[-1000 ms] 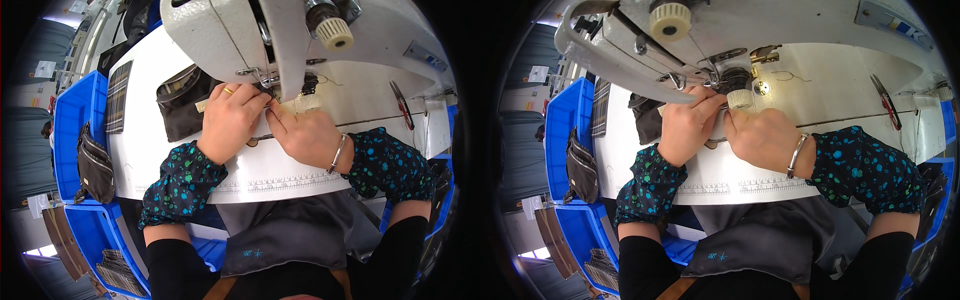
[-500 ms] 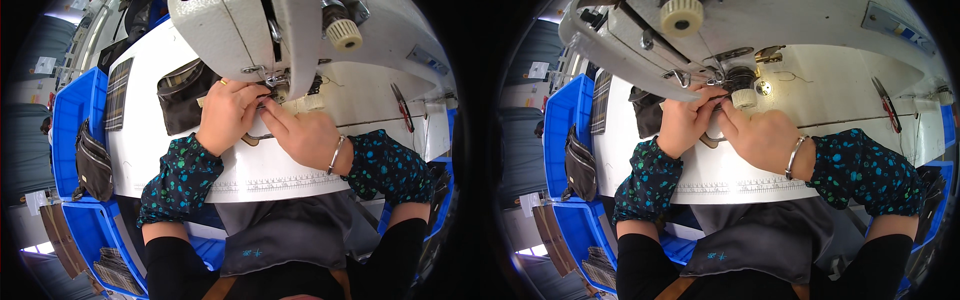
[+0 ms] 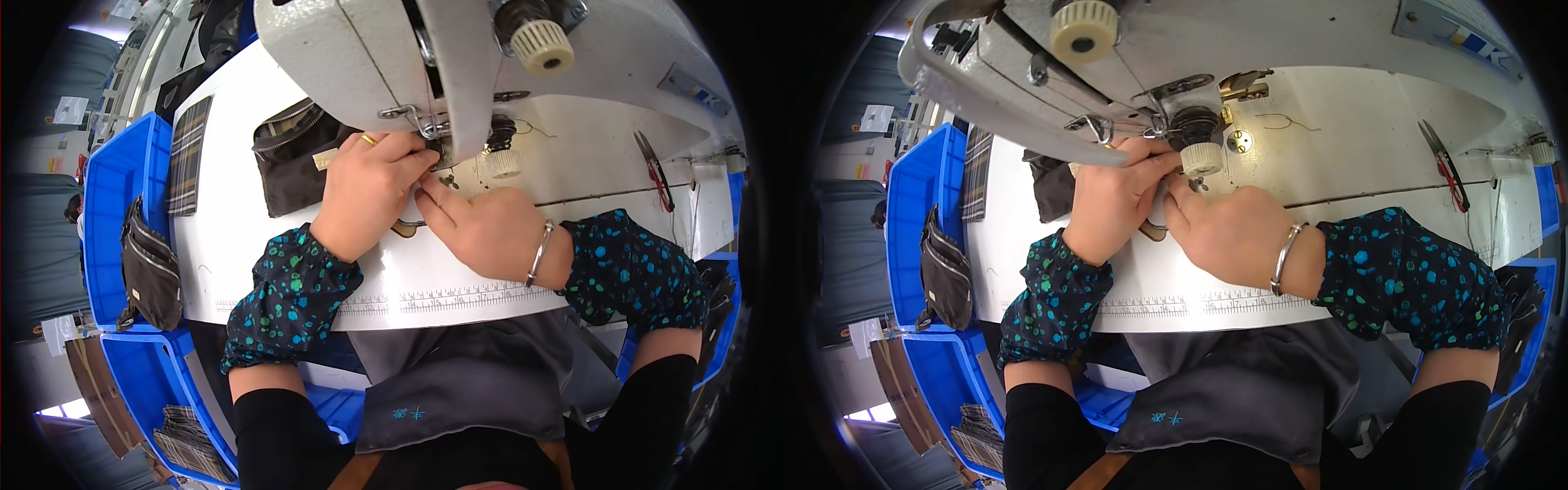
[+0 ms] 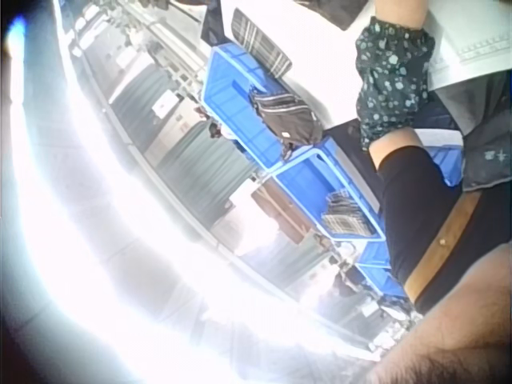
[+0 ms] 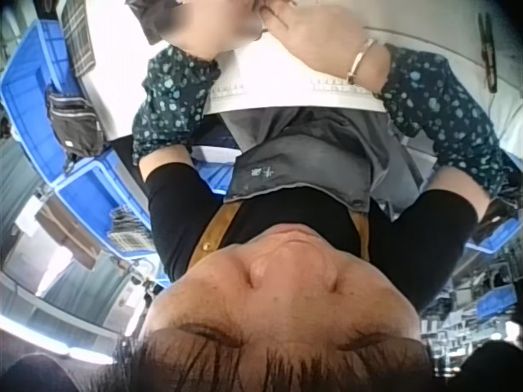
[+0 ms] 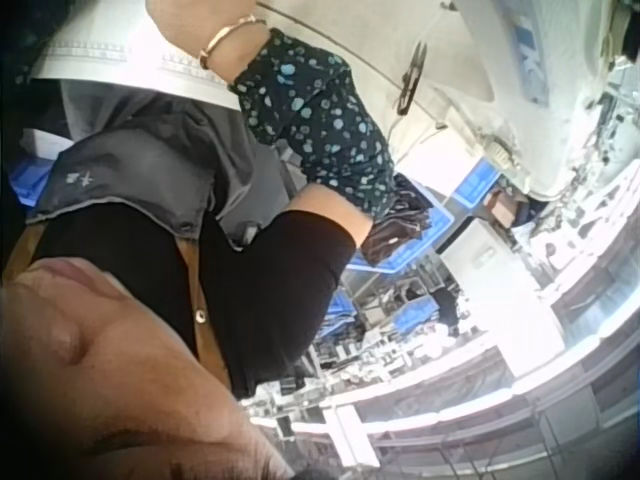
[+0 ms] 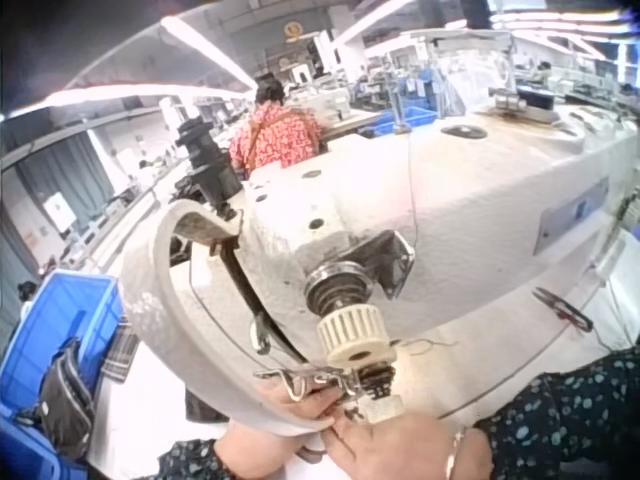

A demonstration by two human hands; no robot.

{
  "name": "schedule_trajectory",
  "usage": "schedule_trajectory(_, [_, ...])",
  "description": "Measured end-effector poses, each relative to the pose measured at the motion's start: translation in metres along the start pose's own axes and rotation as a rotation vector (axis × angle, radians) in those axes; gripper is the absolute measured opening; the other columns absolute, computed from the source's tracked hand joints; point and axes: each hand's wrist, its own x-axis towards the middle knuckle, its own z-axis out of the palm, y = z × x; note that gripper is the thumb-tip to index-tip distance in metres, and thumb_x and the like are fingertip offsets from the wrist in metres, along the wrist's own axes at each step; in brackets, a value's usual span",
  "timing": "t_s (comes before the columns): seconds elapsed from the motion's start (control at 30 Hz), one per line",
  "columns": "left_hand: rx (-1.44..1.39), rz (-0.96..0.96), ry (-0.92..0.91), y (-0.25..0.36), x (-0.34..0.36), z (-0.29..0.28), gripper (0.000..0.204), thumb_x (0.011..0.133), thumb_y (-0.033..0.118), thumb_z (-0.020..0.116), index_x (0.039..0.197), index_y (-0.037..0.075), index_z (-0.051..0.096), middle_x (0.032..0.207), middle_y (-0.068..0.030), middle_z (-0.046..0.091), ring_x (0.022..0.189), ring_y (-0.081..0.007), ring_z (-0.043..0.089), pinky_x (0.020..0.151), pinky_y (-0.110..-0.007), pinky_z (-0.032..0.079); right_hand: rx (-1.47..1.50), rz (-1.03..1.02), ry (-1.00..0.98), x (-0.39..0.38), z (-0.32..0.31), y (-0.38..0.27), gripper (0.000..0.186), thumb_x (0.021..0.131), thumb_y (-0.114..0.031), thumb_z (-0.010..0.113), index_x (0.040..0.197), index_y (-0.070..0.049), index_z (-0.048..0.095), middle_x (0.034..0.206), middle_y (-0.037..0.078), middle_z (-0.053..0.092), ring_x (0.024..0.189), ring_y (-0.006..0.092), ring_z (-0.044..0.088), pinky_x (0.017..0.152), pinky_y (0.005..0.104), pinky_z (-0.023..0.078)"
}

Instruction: The person sews zippers onto small fabric pouches using an industrial sewing machine. They repeatedly pick up pouches from a blue bin, align the zipper with the fabric edge, and guide the material through the machine to stitch the zipper in place. After sewing, the person cuts the thread and places the finished pouch into a separate bin.

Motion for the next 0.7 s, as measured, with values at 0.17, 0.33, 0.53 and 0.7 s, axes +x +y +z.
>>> schedule_trajectory(0.17, [0.098,0.048,-0.020,0.0061,-0.0031,-0.0005,0.033,0.071,0.005,0.075,0.103,0.008,0.080,0.103,0.0004,0.072,0.097,-0.0255,0.071,0.076,-0.037,0.057,0.024,-0.035,-0.019,-0.0011,-0.0026,-0.0007,0.037,0.086,-0.015,0.065,0.115,0.006,0.071,0.123,0.029,0.072,0.054,0.0176,0.068,0.048,0.0332,0.055])
schedule_trajectory(0.33, [0.132,0.053,-0.029,0.0058,-0.0019,-0.0028,0.037,0.072,0.006,0.073,0.108,0.008,0.079,0.105,0.0000,0.073,0.098,-0.0254,0.072,0.077,-0.037,0.057,0.019,-0.038,-0.016,-0.0007,-0.0030,0.0013,0.037,0.085,-0.015,0.065,0.116,0.005,0.071,0.124,0.027,0.072,0.053,0.0173,0.068,0.047,0.0330,0.055])
schedule_trajectory(0.53, [0.141,0.029,-0.048,0.0072,-0.0035,-0.0025,0.041,0.074,0.007,0.073,0.114,0.008,0.079,0.109,-0.0017,0.074,0.100,-0.0260,0.072,0.079,-0.037,0.058,0.029,-0.032,-0.002,-0.0010,-0.0018,0.0019,0.036,0.085,-0.014,0.066,0.116,0.004,0.072,0.125,0.026,0.072,0.052,0.0177,0.067,0.048,0.0330,0.055])
schedule_trajectory(0.7, [0.164,0.021,-0.059,0.0072,-0.0036,-0.0019,0.041,0.076,0.007,0.072,0.116,0.008,0.079,0.110,-0.0025,0.074,0.100,-0.0263,0.072,0.080,-0.037,0.058,0.034,-0.035,-0.002,-0.0005,-0.0024,0.0027,0.036,0.085,-0.014,0.066,0.116,0.004,0.072,0.125,0.026,0.072,0.052,0.0181,0.067,0.047,0.0332,0.055])
